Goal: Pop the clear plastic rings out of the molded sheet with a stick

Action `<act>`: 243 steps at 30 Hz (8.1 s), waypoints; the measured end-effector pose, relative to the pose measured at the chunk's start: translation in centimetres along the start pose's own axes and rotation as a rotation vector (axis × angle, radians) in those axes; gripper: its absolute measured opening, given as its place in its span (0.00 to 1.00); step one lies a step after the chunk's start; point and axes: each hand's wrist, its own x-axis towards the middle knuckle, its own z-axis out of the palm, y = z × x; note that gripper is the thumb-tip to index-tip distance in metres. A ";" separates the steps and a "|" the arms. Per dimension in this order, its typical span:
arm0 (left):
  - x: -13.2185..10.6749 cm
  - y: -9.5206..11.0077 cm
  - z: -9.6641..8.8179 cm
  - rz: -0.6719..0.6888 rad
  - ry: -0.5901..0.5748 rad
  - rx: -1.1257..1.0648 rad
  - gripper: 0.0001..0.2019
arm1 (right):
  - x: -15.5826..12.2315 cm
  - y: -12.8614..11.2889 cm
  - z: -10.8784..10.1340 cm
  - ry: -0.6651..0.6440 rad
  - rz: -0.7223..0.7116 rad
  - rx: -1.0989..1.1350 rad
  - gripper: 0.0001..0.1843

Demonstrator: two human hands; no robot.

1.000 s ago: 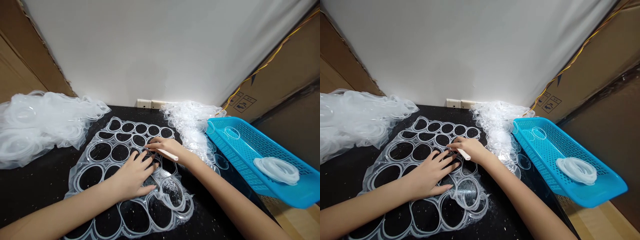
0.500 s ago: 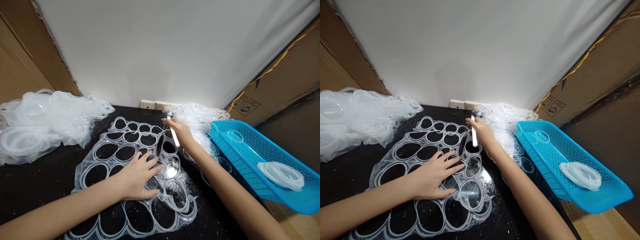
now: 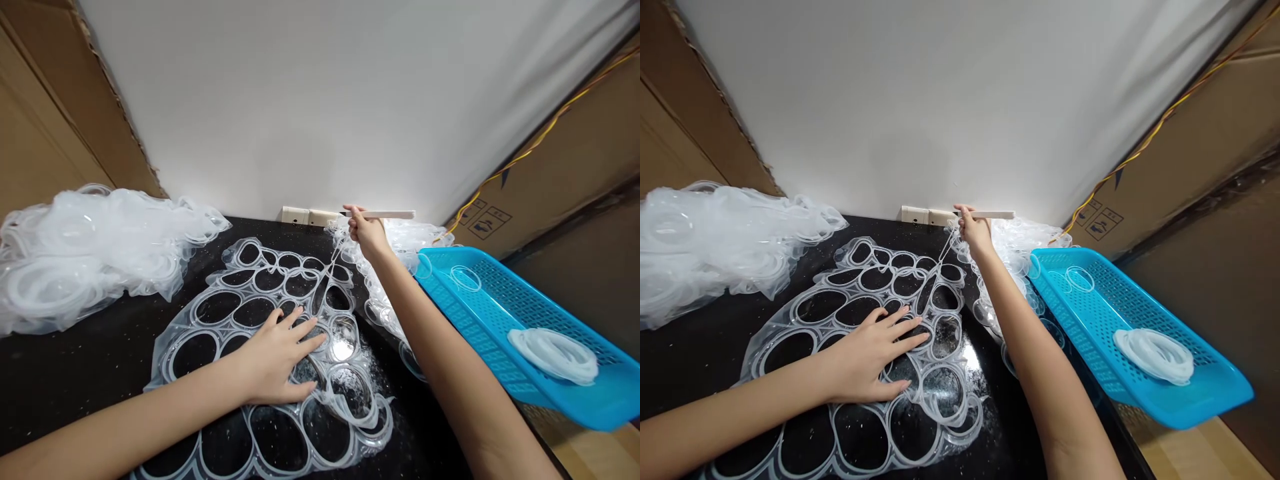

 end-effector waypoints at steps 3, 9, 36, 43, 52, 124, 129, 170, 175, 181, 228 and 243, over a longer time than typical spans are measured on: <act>-0.1 0.1 0.2 -0.001 0.014 0.017 0.31 | 0.0 -0.9 -1.3 0.049 -0.019 0.046 0.12; -0.1 -0.5 -1.4 -0.002 0.174 -0.038 0.20 | -4.4 -3.7 -2.8 -0.387 0.080 -0.073 0.15; -0.9 0.4 -5.4 -0.187 0.485 -2.022 0.09 | -11.8 -7.8 1.1 -0.614 0.209 0.407 0.16; -0.8 0.6 -5.6 -0.137 0.538 -2.025 0.08 | -11.9 -7.8 1.1 -0.583 0.206 0.441 0.14; -0.6 0.2 -5.5 -0.104 0.623 -1.970 0.10 | -12.1 -8.0 1.6 -0.421 0.108 0.361 0.16; -2.9 -16.6 -3.9 -0.708 0.417 -0.069 0.19 | -7.6 0.5 -0.8 -0.506 -0.199 -1.168 0.12; -2.7 -16.9 -2.9 -0.709 0.262 -0.084 0.12 | -7.3 1.0 -1.1 -0.614 -0.134 -1.240 0.09; -0.6 -0.4 -0.6 -0.226 0.043 0.267 0.28 | -10.8 -0.2 3.7 -0.726 -0.018 -0.455 0.12; -0.6 -0.4 -0.3 -0.245 0.016 0.272 0.29 | -10.8 -0.1 3.7 -0.712 0.010 -0.442 0.12; -0.5 -0.4 0.0 -0.250 0.028 0.275 0.29 | -10.9 -0.3 3.8 -0.742 -0.010 -0.462 0.12; -1.0 -0.8 0.3 -0.207 0.065 0.185 0.31 | -10.4 0.0 3.2 -0.881 -0.430 -0.775 0.15; -1.2 -1.2 -0.5 -0.129 0.087 0.136 0.32 | -10.0 1.0 3.8 -0.808 -0.756 -1.073 0.22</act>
